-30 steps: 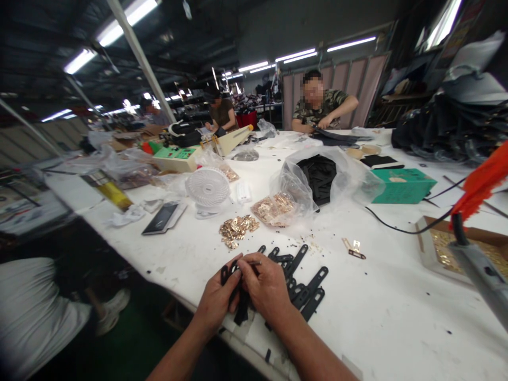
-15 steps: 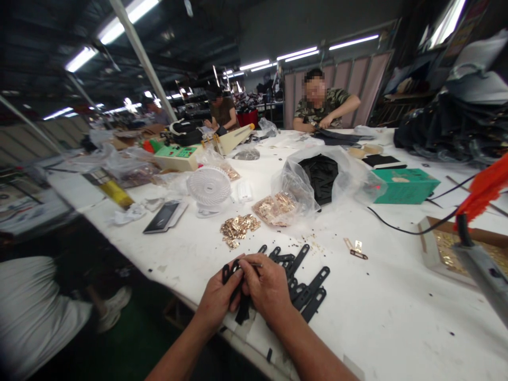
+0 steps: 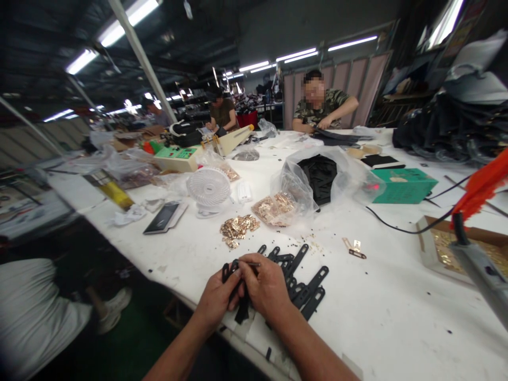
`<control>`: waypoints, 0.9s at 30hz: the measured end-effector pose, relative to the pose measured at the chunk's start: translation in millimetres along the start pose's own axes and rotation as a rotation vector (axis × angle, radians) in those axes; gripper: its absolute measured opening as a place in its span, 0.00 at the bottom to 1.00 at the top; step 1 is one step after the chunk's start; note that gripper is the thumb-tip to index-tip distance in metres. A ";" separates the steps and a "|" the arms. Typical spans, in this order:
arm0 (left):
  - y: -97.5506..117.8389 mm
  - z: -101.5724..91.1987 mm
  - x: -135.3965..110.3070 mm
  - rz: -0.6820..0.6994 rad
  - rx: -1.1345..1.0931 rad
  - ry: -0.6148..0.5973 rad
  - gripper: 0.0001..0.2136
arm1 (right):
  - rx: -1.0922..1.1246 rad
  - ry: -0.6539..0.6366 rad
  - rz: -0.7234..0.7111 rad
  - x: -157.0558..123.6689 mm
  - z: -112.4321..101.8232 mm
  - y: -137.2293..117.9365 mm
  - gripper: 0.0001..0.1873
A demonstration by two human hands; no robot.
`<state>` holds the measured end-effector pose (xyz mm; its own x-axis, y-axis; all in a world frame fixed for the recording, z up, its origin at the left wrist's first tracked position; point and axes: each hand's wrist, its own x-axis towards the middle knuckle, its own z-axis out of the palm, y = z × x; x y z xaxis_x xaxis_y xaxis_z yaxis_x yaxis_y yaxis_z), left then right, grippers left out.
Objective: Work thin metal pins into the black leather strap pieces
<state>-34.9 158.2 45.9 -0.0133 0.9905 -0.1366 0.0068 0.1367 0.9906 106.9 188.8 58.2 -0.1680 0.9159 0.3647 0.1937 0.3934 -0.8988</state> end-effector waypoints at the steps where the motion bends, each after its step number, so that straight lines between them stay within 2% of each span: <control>1: 0.1 0.9 -0.4 0.002 0.004 -0.001 0.19 | 0.000 0.007 0.018 0.6 -0.5 -1.1 0.08; 4: 0.3 2.9 -2.1 0.003 -0.007 0.009 0.19 | -0.017 0.014 0.068 1.9 -2.5 -4.9 0.08; 7: 1.5 3.6 -3.0 0.005 -0.021 -0.020 0.26 | -0.030 0.001 0.095 2.3 -3.3 -6.9 0.09; 10: 2.3 3.5 -2.2 0.023 -0.006 -0.049 0.26 | -0.036 -0.013 0.069 2.0 -1.9 -5.2 0.09; 16: -4.0 1.2 -1.0 0.009 -0.040 -0.007 0.30 | -0.063 -0.001 0.029 0.6 -0.4 0.5 0.09; 18: -5.1 0.2 -1.5 0.028 -0.036 -0.001 0.29 | -0.058 -0.011 0.058 1.7 -3.4 1.1 0.11; 23: -3.3 -0.3 -1.8 0.059 0.034 -0.002 0.16 | -0.055 -0.016 0.142 8.8 -13.9 3.5 0.14; 27: -3.4 0.7 -1.0 0.038 0.037 0.034 0.15 | -0.109 0.022 0.064 11.9 -17.5 4.9 0.12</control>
<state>-34.2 156.8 42.7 -0.0466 0.9941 -0.0981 0.0449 0.1002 0.9940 122.8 203.0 62.4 -0.1312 0.9403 0.3139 0.3075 0.3397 -0.8888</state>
